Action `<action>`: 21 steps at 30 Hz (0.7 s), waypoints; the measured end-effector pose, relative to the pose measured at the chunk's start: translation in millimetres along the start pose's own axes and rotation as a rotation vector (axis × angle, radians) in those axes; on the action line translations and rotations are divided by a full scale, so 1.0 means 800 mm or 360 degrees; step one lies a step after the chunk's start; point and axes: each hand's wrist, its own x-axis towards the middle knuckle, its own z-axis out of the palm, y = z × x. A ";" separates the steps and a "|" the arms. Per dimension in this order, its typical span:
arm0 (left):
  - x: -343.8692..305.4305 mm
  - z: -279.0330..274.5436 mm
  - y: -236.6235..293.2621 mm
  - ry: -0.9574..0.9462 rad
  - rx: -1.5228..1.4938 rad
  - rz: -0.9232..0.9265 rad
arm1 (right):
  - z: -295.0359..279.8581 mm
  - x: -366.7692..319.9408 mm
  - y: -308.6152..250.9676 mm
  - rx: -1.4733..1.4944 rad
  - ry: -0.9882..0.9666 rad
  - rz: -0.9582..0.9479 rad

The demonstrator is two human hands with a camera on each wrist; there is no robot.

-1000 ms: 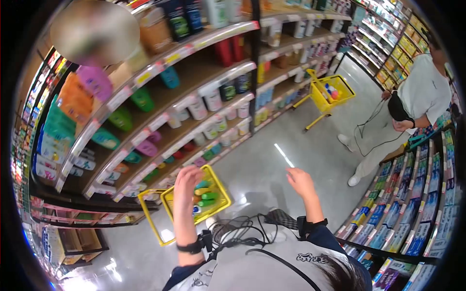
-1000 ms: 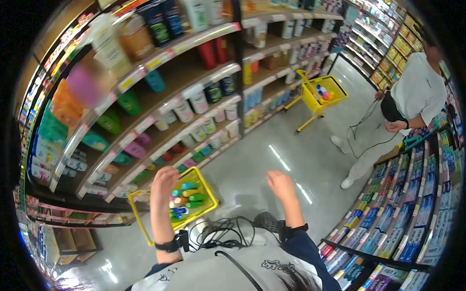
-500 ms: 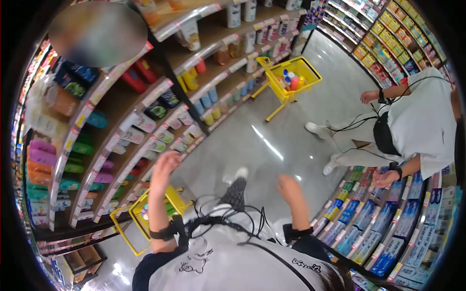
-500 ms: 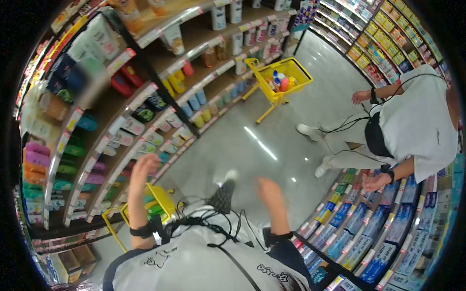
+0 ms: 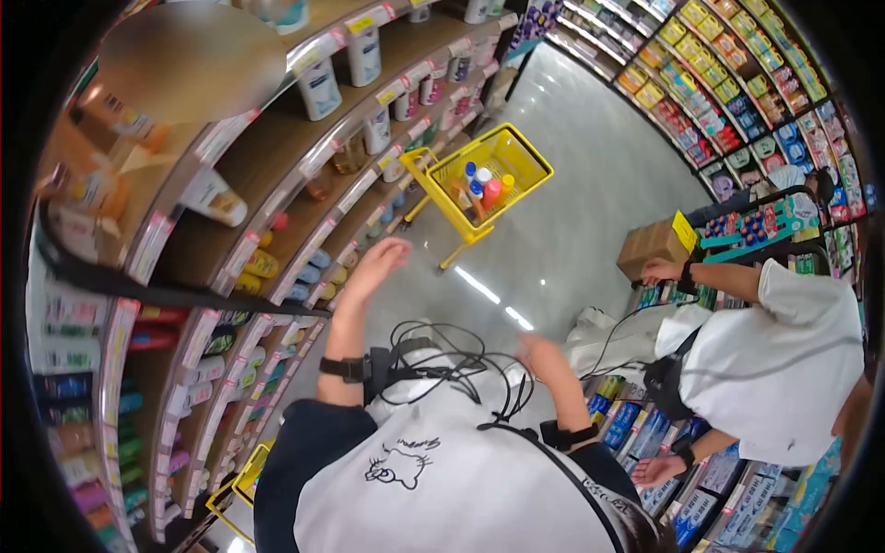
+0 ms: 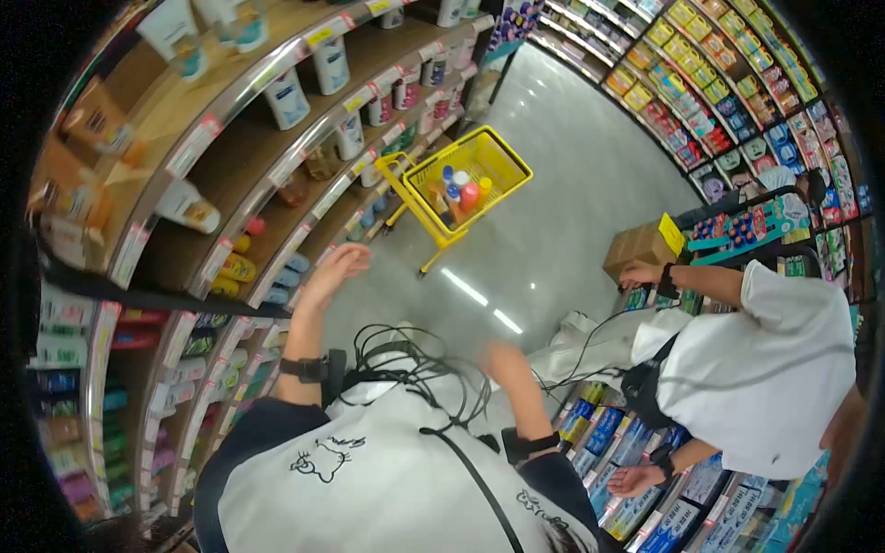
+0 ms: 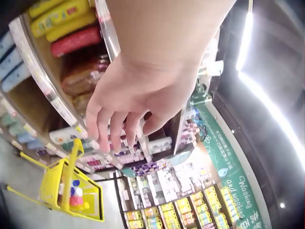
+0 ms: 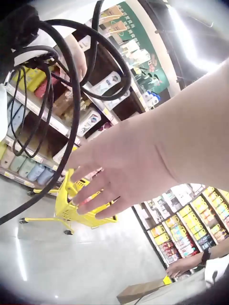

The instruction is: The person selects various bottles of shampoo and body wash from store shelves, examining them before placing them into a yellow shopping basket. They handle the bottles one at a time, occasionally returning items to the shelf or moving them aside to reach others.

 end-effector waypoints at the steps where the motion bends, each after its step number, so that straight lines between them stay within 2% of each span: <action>1: 0.026 0.012 0.009 -0.0097 -0.0021 0.0014 | -0.010 0.017 0.010 0.0083 0.0116 -0.0031; 2: 0.051 0.024 0.018 -0.0193 -0.0036 0.0032 | -0.018 0.034 0.018 0.0170 0.0242 -0.0062; 5: 0.104 0.059 0.042 -0.0382 -0.0038 0.0022 | -0.056 0.079 0.031 0.0209 0.0212 -0.0019; 7: 0.137 0.075 0.060 -0.0404 -0.0011 0.0016 | -0.060 0.122 0.062 0.0313 0.0164 -0.0068; 9: 0.162 0.092 0.070 -0.0346 0.0013 0.0024 | -0.069 0.176 0.106 0.0445 0.0028 -0.0056; 14: 0.236 0.149 0.084 0.0055 -0.0042 0.0023 | -0.163 0.321 0.216 0.0220 0.0106 -0.0217; 17: 0.301 0.216 0.089 0.0368 -0.0086 -0.0046 | -0.219 0.385 0.294 0.0208 -0.0011 -0.0359; 18: 0.321 0.242 0.094 0.0482 -0.0100 -0.0087 | -0.226 0.400 0.330 0.0191 0.0064 -0.0468; 20: 0.364 0.285 0.104 0.0458 -0.0048 -0.0037 | -0.250 0.421 0.404 0.0532 -0.0048 -0.0528; 21: 0.383 0.302 0.113 0.0401 0.0021 0.0003 | -0.265 0.428 0.440 0.0480 -0.0084 -0.0436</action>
